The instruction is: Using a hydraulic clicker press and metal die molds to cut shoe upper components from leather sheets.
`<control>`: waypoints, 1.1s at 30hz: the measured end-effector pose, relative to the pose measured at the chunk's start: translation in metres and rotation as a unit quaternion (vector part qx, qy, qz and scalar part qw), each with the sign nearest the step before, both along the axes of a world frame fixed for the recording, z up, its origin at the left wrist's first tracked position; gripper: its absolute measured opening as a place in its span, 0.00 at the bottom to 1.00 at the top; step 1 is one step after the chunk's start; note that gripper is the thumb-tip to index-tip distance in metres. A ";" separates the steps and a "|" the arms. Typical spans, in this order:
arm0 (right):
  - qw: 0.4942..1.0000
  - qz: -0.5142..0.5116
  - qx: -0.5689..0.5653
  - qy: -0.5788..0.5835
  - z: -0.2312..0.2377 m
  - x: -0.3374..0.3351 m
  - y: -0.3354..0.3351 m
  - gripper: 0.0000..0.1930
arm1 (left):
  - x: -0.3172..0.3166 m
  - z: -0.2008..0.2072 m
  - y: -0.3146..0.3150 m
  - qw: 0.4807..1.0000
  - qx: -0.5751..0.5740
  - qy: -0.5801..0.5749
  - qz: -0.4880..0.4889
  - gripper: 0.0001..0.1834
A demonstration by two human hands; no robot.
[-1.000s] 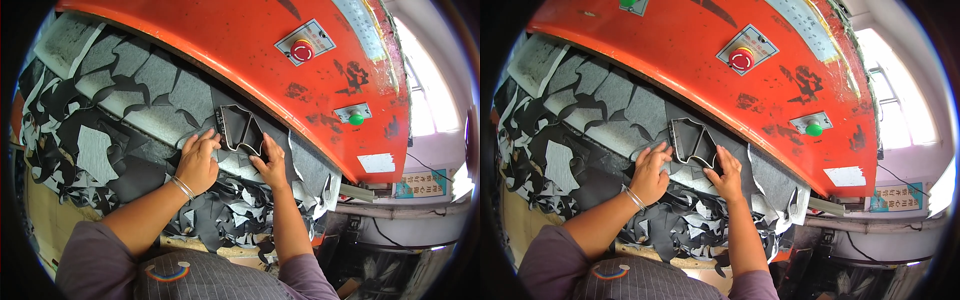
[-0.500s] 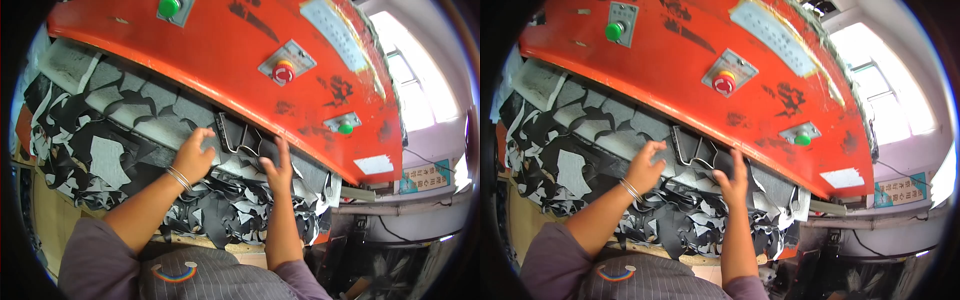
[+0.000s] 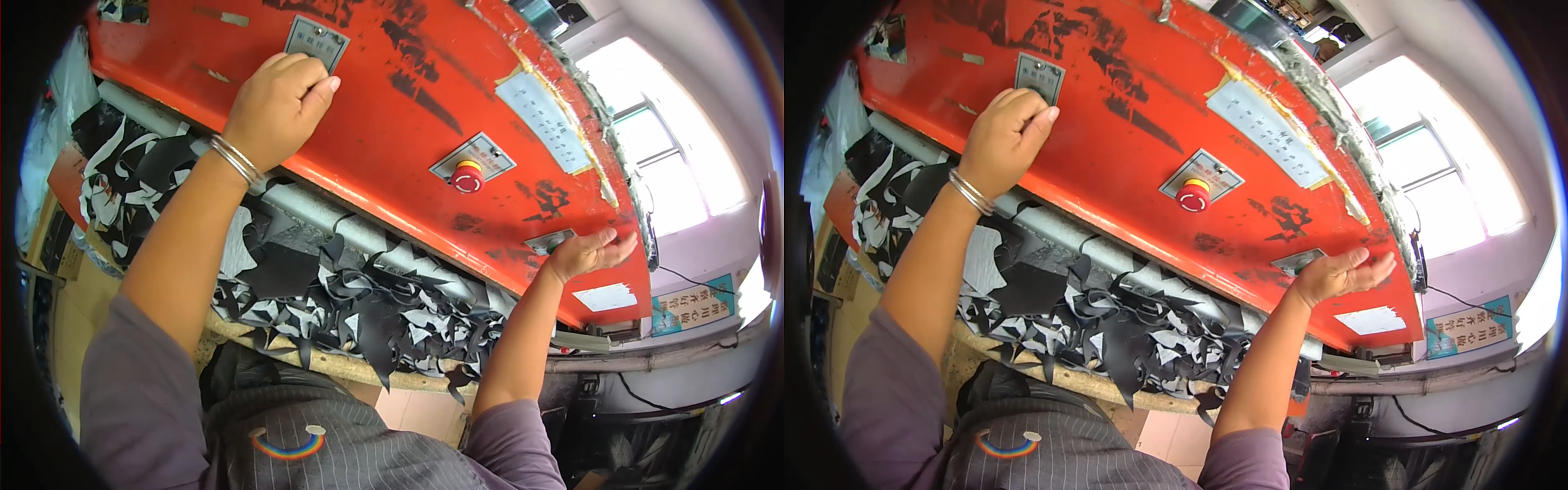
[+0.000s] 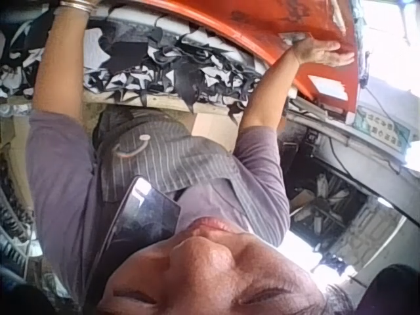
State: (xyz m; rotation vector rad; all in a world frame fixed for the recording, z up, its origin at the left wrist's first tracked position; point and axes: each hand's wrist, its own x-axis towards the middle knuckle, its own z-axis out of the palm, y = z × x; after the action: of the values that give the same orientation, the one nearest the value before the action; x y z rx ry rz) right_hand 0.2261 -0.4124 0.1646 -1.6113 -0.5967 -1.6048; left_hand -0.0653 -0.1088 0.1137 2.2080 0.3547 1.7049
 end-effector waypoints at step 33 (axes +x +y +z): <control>0.546 0.462 -0.543 0.440 -0.121 -0.114 -0.061 0.22 | 0.046 -0.095 -0.158 0.509 -0.535 0.483 -0.471 0.15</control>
State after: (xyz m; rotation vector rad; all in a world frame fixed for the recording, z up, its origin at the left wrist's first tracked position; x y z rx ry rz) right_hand 0.1121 -0.4734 0.0440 -1.9591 -1.6050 0.6478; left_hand -0.0194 -0.2664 0.0188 1.4455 0.2150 -0.4717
